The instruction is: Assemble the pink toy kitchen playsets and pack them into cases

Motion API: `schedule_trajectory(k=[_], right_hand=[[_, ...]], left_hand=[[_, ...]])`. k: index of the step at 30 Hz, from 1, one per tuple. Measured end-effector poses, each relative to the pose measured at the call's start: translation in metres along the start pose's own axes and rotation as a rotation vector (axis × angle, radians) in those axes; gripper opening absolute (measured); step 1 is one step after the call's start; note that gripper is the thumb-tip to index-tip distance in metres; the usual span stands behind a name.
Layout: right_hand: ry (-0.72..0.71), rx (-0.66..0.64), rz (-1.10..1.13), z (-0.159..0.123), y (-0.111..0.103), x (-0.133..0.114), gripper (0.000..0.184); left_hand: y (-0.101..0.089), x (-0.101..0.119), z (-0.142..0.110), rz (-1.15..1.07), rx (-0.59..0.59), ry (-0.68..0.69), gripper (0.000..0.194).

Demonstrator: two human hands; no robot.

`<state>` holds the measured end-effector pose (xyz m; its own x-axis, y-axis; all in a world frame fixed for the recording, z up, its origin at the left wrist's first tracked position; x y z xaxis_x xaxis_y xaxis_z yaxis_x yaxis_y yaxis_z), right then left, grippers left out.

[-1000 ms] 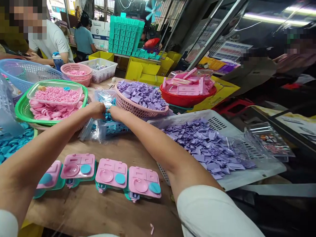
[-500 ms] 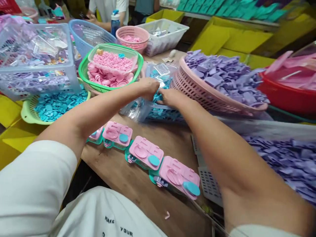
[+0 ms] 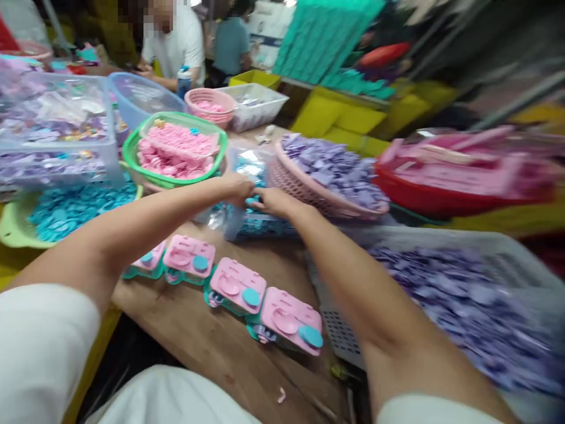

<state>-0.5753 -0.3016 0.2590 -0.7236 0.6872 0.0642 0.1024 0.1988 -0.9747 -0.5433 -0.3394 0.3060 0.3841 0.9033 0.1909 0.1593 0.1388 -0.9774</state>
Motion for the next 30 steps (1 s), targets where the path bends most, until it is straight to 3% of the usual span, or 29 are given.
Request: schedule_trajectory(k=[3, 5, 9, 11, 13, 16, 18, 21, 24, 30], right_hand=[[0.042, -0.019, 0.208, -0.019, -0.017, 0.013, 0.042], [0.043, 0.032, 0.203, -0.037, -0.030, 0.020, 0.038], [-0.022, 0.394, -0.040, -0.090, -0.068, 0.020, 0.031], [0.076, 0.563, -0.169, -0.116, -0.078, 0.032, 0.032], [0.216, 0.650, -0.246, -0.132, -0.079, 0.054, 0.041], [0.342, 0.631, -0.253, -0.136, -0.068, 0.091, 0.048], [0.341, 0.585, -0.246, -0.131, -0.061, 0.104, 0.045], [0.293, 0.582, -0.261, -0.128, -0.059, 0.105, 0.045], [0.267, 0.588, -0.257, -0.131, -0.058, 0.100, 0.046], [0.268, 0.644, -0.208, -0.147, -0.057, 0.098, 0.038]], left_hand=[[0.007, -0.010, 0.004, 0.154, -0.123, -0.011, 0.028], [0.002, -0.015, 0.005, 0.196, -0.126, -0.013, 0.030], [-0.016, -0.026, 0.005, 0.177, 0.005, -0.069, 0.032], [-0.018, -0.024, 0.010, 0.164, 0.057, -0.045, 0.029], [-0.014, -0.013, 0.019, 0.145, 0.079, 0.031, 0.027], [0.000, 0.005, 0.037, 0.141, 0.052, 0.103, 0.028], [0.011, 0.012, 0.050, 0.147, 0.021, 0.105, 0.032], [0.023, 0.022, 0.066, 0.168, -0.012, 0.119, 0.039], [0.028, 0.026, 0.073, 0.224, -0.021, 0.110, 0.033], [0.029, 0.014, 0.070, 0.214, -0.013, -0.033, 0.033]])
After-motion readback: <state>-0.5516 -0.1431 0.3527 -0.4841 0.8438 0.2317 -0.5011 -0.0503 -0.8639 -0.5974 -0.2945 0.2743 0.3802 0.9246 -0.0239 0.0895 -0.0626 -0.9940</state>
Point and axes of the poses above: each hand's wrist, its own z-axis towards the middle knuckle, its own y-axis out of the palm, x = y × z, the point moved 10 cm from there along z, towards the middle knuckle, and after that the axes turned 4 degrees about -z, right-handed, at the moved point
